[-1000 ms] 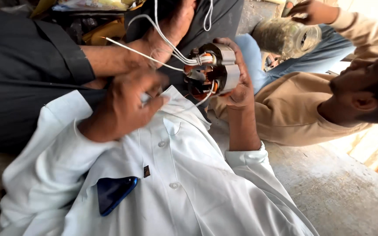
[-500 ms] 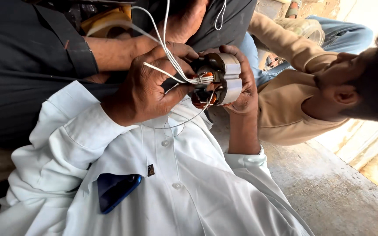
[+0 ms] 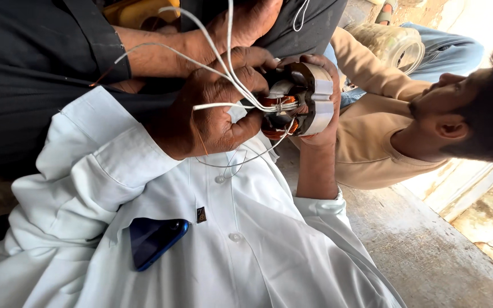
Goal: The person repairs a motor stator by hand, threading white wires through the core and wrapping copper coils with tape. They strip wire ends using a match, connect the wires, and secure the assembly with tape.
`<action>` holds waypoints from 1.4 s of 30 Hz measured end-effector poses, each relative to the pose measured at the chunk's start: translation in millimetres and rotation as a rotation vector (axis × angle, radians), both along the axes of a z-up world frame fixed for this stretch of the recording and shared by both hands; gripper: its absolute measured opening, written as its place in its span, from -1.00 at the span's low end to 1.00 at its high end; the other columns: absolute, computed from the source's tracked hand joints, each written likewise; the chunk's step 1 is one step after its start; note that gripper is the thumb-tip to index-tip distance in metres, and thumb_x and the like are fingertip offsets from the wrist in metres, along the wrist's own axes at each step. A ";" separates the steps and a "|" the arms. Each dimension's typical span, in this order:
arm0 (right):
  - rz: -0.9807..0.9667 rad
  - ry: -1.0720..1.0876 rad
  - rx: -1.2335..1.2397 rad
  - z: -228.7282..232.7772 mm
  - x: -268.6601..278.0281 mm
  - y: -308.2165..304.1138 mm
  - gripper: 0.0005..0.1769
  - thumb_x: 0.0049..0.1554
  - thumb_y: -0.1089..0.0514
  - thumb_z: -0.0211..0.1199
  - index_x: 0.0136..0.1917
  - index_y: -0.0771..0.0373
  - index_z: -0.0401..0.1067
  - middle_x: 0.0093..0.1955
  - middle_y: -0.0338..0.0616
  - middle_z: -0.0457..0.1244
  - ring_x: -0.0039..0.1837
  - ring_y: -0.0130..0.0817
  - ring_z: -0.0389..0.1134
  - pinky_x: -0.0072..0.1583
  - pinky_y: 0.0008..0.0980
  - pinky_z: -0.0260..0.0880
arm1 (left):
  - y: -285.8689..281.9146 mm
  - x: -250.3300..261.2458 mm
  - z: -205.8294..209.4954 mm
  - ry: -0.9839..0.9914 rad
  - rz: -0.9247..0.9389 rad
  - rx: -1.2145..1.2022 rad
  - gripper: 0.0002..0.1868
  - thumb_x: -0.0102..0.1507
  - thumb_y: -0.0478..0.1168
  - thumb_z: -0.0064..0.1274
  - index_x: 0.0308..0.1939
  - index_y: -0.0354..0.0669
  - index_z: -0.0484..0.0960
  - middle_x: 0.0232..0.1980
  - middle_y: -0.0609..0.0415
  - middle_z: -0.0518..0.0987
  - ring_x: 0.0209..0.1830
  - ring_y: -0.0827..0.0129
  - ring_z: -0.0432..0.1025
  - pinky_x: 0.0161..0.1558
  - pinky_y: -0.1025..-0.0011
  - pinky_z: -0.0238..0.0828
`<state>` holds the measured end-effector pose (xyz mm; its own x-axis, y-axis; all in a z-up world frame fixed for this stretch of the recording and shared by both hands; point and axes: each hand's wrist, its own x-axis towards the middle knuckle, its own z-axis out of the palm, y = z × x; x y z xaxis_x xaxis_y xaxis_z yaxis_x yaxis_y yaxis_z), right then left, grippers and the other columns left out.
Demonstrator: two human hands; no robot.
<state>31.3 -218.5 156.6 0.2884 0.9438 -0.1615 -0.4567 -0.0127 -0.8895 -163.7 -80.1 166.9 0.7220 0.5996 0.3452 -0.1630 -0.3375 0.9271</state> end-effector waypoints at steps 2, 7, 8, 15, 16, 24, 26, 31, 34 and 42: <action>-0.021 -0.019 -0.025 -4.8 0.9 -3.5 -0.21 0.13 0.20 0.54 0.49 0.31 0.17 0.31 0.17 0.28 0.33 -0.20 0.39 0.33 -0.31 0.47 | 3.8 -1.3 5.3 0.028 -0.016 0.011 -0.71 0.19 -0.39 0.30 -0.09 -0.21 0.53 0.27 -0.13 0.50 0.25 0.03 0.50 0.21 0.19 0.53; -0.015 -0.116 -0.056 -2.7 -5.1 -5.2 -0.24 0.17 0.24 0.53 0.48 0.29 0.15 0.30 0.14 0.29 0.27 -0.24 0.42 0.27 -0.36 0.49 | 1.6 -1.6 -8.3 -0.035 -0.025 -0.041 -0.70 0.21 -0.41 0.29 -0.03 -0.29 0.53 0.20 -0.16 0.55 0.22 0.01 0.53 0.21 0.21 0.55; -0.006 -0.163 -0.052 -2.9 -5.8 -5.0 -0.24 0.18 0.25 0.53 0.49 0.28 0.14 0.30 0.12 0.30 0.25 -0.26 0.42 0.26 -0.38 0.49 | 3.2 -0.3 -11.7 -0.036 -0.029 -0.054 -0.73 0.21 -0.44 0.27 -0.08 -0.30 0.52 0.12 -0.12 0.60 0.17 0.03 0.57 0.18 0.21 0.56; -0.021 -0.148 -0.054 -6.2 0.7 -5.5 -0.28 0.18 0.24 0.48 0.48 0.39 0.19 0.24 0.08 0.36 0.22 -0.29 0.46 0.26 -0.38 0.50 | 13.1 -2.9 -11.8 -0.192 -0.061 -0.124 -0.80 0.30 -0.48 0.24 -0.08 -0.30 0.52 0.03 -0.06 0.60 0.09 0.14 0.58 0.13 0.33 0.59; -0.004 -0.123 -0.046 -6.4 0.7 -4.6 -0.28 0.18 0.26 0.47 0.49 0.39 0.19 0.26 0.06 0.35 0.23 -0.30 0.45 0.29 -0.38 0.48 | 13.6 -3.5 -11.4 -0.155 -0.065 -0.115 -0.80 0.30 -0.44 0.27 -0.11 -0.29 0.54 0.02 -0.07 0.60 0.08 0.12 0.58 0.10 0.30 0.57; 0.110 -0.265 -0.018 -15.1 2.3 -6.8 -0.44 0.31 0.32 0.35 0.51 0.32 0.25 0.60 0.02 0.08 0.47 -0.31 0.34 0.48 -0.26 0.39 | 8.2 -10.6 -22.7 -0.037 -0.028 -0.038 -0.83 0.35 -0.43 0.23 -0.03 -0.32 0.57 0.12 -0.11 0.57 0.11 0.08 0.57 0.08 0.29 0.60; 0.129 -0.176 -0.012 -17.0 1.6 -8.3 -0.43 0.33 0.32 0.31 0.54 0.31 0.22 0.64 0.02 0.04 0.46 -0.31 0.34 0.50 -0.25 0.38 | 7.3 -12.1 -26.5 -0.015 -0.018 -0.034 -0.84 0.39 -0.46 0.20 0.01 -0.32 0.57 0.11 -0.11 0.57 0.06 0.09 0.57 0.03 0.30 0.60; 0.087 -0.184 -0.090 -10.3 -5.7 1.1 -0.38 0.36 0.31 0.31 0.59 0.37 0.16 0.60 -0.01 0.07 0.44 -0.35 0.32 0.49 -0.30 0.36 | 10.0 -6.3 -33.4 -0.015 -0.024 0.022 -0.84 0.34 -0.42 0.21 -0.03 -0.33 0.56 0.08 -0.12 0.57 0.06 0.06 0.55 0.04 0.27 0.57; 0.057 -0.196 -0.093 -23.7 1.7 -1.2 -0.37 0.36 0.31 0.31 0.59 0.40 0.15 0.54 -0.01 0.14 0.43 -0.36 0.33 0.47 -0.33 0.36 | 10.8 -0.5 -38.9 -0.052 -0.015 0.015 -0.84 0.39 -0.37 0.25 -0.06 -0.34 0.57 0.10 -0.11 0.56 0.09 0.06 0.54 0.08 0.25 0.56; 0.122 -0.488 -0.082 -24.3 4.8 -1.6 -0.44 0.36 0.25 0.29 0.55 0.36 0.24 0.53 0.07 0.15 0.45 -0.27 0.32 0.48 -0.33 0.36 | 10.5 -6.1 -44.7 -0.015 0.036 -0.003 -0.79 0.33 -0.33 0.31 -0.08 -0.33 0.59 0.07 -0.05 0.56 0.14 0.08 0.51 0.13 0.21 0.53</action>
<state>36.1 -220.1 132.3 0.2369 0.9652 -0.1104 0.0208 -0.1187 -0.9927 -169.7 -69.5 122.2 0.6947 0.6259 0.3545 -0.1652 -0.3409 0.9255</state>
